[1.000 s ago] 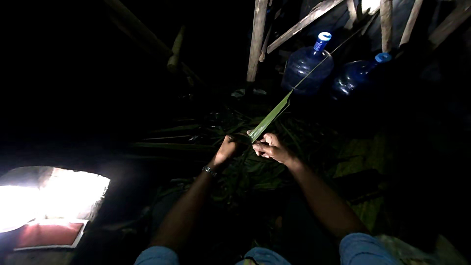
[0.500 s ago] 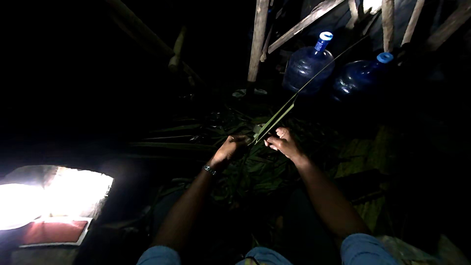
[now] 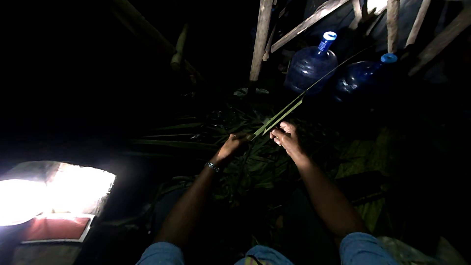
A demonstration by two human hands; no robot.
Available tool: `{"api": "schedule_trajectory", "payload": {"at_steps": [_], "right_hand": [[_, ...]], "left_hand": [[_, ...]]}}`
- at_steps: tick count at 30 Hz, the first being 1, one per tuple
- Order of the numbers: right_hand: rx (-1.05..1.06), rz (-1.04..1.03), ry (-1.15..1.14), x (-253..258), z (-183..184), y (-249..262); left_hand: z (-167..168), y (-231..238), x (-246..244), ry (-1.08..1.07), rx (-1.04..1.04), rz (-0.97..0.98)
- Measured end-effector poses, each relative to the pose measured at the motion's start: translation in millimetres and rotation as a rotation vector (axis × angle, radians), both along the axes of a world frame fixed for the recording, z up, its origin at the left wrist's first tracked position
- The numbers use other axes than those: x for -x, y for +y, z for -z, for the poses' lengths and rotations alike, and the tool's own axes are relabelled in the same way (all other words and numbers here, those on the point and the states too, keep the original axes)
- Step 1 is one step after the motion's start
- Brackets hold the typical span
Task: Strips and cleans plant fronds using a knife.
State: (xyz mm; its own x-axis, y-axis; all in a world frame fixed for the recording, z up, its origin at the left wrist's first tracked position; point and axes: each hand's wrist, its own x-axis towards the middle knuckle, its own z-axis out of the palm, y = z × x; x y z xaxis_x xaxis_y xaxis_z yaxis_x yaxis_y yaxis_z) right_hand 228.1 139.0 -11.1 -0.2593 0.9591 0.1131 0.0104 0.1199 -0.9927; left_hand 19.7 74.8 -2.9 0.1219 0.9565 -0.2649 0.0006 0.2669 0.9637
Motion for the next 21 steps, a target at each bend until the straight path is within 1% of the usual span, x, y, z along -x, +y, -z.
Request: {"api": "schedule_trajectory", "payload": {"at_steps": [3, 6, 12, 17, 21], "right_hand": [[0.004, 0.063, 0.039, -1, -1, 3], [0.015, 0.073, 0.070, -2, -1, 4], [0.120, -0.094, 0.064, 3, -2, -4], [0.114, 0.014, 0.096, -2, -3, 2], [0.112, 0.152, 0.069, -7, -3, 7]], "left_hand": [[-2, 0, -1, 0.020, -0.012, 0.010], [-3, 0, -2, 0.024, -0.004, 0.008], [-1, -4, 0, 0.043, 0.013, -0.007], [-4, -3, -6, 0.091, -0.053, -0.022], [-4, -1, -8, 0.132, -0.025, 0.006]]}}
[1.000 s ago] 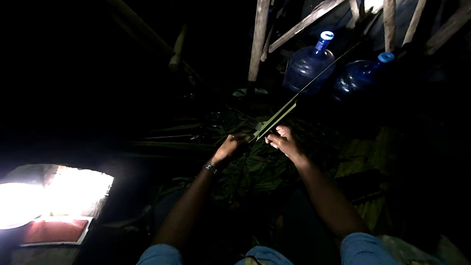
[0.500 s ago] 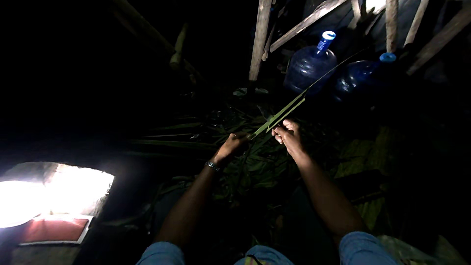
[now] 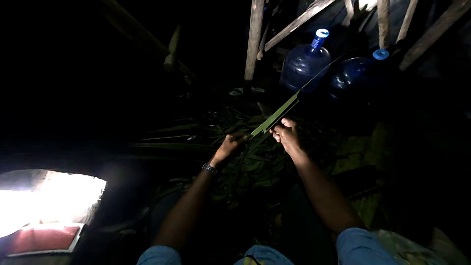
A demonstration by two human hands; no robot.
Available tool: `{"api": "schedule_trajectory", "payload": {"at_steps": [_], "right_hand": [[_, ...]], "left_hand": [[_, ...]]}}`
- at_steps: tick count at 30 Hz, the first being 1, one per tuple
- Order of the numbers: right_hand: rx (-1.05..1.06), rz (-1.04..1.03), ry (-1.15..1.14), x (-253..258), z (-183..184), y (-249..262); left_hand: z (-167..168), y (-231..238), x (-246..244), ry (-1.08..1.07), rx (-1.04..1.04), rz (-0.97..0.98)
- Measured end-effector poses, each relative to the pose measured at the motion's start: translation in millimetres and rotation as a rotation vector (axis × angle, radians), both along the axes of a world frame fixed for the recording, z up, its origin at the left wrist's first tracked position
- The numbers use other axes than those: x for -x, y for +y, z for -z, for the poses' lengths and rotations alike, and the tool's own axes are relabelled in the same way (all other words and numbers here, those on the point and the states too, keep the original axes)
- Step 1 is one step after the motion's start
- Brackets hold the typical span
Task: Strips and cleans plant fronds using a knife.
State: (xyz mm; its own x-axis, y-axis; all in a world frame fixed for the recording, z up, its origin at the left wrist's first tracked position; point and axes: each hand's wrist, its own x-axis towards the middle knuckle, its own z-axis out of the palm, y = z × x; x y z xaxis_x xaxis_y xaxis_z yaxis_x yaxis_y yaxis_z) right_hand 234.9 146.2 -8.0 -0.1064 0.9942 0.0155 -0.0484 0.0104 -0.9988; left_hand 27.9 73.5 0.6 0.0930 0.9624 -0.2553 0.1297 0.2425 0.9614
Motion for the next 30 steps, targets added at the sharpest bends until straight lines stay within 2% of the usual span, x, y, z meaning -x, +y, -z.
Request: {"api": "schedule_trajectory", "payload": {"at_steps": [3, 8, 12, 15, 19, 22, 25, 30], "right_hand": [[0.037, 0.153, 0.018, -15, -7, 11], [0.097, 0.283, 0.037, -40, -21, 23], [0.024, 0.360, 0.205, -73, -19, 46], [0.000, 0.181, 0.058, -71, -21, 26], [-0.023, -0.304, -0.152, -36, -5, 4], [0.056, -0.442, -0.204, -5, 0, -7], [0.044, -0.335, -0.083, 2, 1, -6], [0.039, -0.041, 0.081, -20, -8, 11]], "left_hand": [[2, -3, 2, -0.003, 0.043, 0.004], [-2, -7, 7, 0.000, 0.046, 0.012], [2, -7, 14, 0.013, 0.027, -0.008], [5, -5, 13, 0.066, -0.006, -0.054], [21, 3, 6, 0.161, -0.137, -0.066], [35, 6, 8, 0.305, -0.292, -0.070], [34, 4, 11, 0.457, -0.341, -0.081], [25, 0, 8, 0.527, -0.351, -0.090]]}}
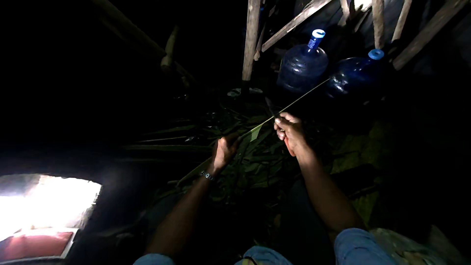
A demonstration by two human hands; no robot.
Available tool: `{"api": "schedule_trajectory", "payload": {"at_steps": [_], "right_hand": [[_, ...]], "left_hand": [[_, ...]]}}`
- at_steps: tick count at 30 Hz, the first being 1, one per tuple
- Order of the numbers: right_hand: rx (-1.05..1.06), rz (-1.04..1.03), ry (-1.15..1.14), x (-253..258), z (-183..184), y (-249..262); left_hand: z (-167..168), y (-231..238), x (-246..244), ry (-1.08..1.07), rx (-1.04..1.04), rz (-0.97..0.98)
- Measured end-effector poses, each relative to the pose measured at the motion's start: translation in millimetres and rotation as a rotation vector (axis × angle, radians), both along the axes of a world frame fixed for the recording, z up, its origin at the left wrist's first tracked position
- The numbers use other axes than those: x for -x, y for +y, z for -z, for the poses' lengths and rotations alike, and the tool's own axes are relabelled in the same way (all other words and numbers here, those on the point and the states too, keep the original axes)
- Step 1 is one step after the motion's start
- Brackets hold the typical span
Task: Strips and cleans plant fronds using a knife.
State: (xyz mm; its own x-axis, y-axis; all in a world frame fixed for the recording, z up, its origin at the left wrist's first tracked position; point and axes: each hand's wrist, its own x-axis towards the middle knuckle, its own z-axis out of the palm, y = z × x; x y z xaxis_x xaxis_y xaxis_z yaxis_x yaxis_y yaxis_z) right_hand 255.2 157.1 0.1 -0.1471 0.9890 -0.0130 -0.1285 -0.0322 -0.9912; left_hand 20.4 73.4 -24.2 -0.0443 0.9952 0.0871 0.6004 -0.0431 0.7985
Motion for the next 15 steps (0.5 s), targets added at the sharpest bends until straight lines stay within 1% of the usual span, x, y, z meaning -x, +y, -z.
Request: {"api": "schedule_trajectory", "payload": {"at_steps": [4, 6, 7, 8, 10, 12, 13, 15], "right_hand": [[0.056, 0.267, 0.139, -32, -8, 22], [0.049, 0.366, 0.174, -41, -10, 26], [0.039, 0.376, 0.166, -42, -11, 24], [0.028, 0.336, 0.137, -41, -11, 20], [-0.009, 0.123, 0.035, -34, -9, 5], [-0.061, -0.184, -0.055, -21, -2, -6], [-0.071, -0.310, -0.076, -12, 0, -10], [-0.074, -0.437, -0.063, 6, 4, -18]], "left_hand": [[0, -2, 0, 0.054, 0.014, -0.001], [1, -2, 2, 0.057, 0.029, -0.001], [2, -1, 3, 0.034, 0.028, 0.004], [3, 0, 3, -0.022, 0.024, 0.012], [1, 1, 1, -0.241, 0.073, 0.022], [-8, 0, -2, -0.498, 0.234, 0.030], [-12, -1, -2, -0.581, 0.317, 0.042], [-22, -4, 0, -0.651, 0.442, 0.078]]}}
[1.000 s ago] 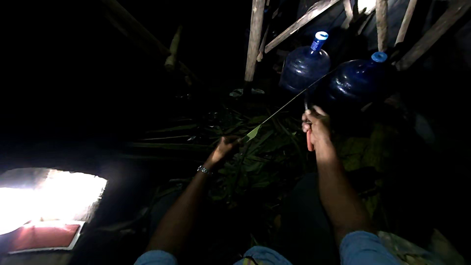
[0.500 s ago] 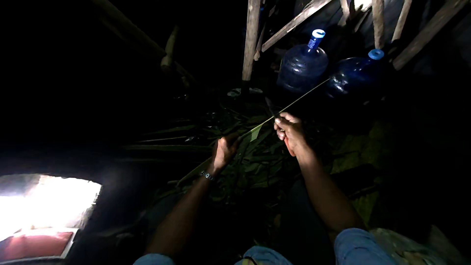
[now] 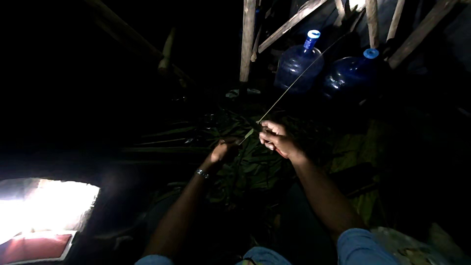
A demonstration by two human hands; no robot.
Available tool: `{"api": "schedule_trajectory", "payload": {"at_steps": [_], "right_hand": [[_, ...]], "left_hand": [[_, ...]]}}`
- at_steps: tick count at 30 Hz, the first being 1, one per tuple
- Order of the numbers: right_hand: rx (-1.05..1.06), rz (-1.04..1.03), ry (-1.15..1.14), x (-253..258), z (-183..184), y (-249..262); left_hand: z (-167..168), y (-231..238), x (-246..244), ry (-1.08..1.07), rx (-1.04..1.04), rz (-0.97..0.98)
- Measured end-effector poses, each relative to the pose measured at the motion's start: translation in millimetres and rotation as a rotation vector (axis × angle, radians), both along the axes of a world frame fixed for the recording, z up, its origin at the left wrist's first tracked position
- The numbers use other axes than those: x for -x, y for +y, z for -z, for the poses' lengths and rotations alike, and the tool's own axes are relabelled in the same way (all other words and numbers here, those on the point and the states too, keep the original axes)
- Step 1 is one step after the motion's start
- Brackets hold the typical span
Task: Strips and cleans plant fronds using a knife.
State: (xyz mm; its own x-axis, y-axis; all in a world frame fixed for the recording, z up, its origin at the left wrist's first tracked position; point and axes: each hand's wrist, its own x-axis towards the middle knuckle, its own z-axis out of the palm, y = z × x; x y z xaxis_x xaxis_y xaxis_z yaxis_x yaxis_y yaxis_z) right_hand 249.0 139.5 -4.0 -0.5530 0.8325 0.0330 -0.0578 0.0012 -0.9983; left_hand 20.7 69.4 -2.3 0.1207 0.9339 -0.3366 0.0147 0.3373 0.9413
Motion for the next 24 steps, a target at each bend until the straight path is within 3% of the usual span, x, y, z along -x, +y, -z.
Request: {"api": "schedule_trajectory", "payload": {"at_steps": [4, 9, 13, 17, 20, 24], "right_hand": [[-0.034, 0.047, 0.069, 14, 2, -2], [-0.203, 0.257, 0.124, -13, -2, 13], [-0.116, 0.524, 0.217, -46, -17, 24], [-0.004, 0.818, 0.474, -67, -19, 41], [-0.025, 0.646, 0.251, -62, -16, 27], [0.020, 0.098, -0.031, -15, -8, -2]], "left_hand": [[-8, -3, 3, -0.080, 0.117, 0.051], [0, 3, 9, -0.110, 0.179, 0.138], [-1, 1, 10, -0.063, 0.167, 0.177], [1, -1, 6, 0.107, 0.033, 0.047], [13, 6, 4, 0.145, -0.163, -0.079], [29, 12, 0, 0.261, -0.412, -0.159]]}}
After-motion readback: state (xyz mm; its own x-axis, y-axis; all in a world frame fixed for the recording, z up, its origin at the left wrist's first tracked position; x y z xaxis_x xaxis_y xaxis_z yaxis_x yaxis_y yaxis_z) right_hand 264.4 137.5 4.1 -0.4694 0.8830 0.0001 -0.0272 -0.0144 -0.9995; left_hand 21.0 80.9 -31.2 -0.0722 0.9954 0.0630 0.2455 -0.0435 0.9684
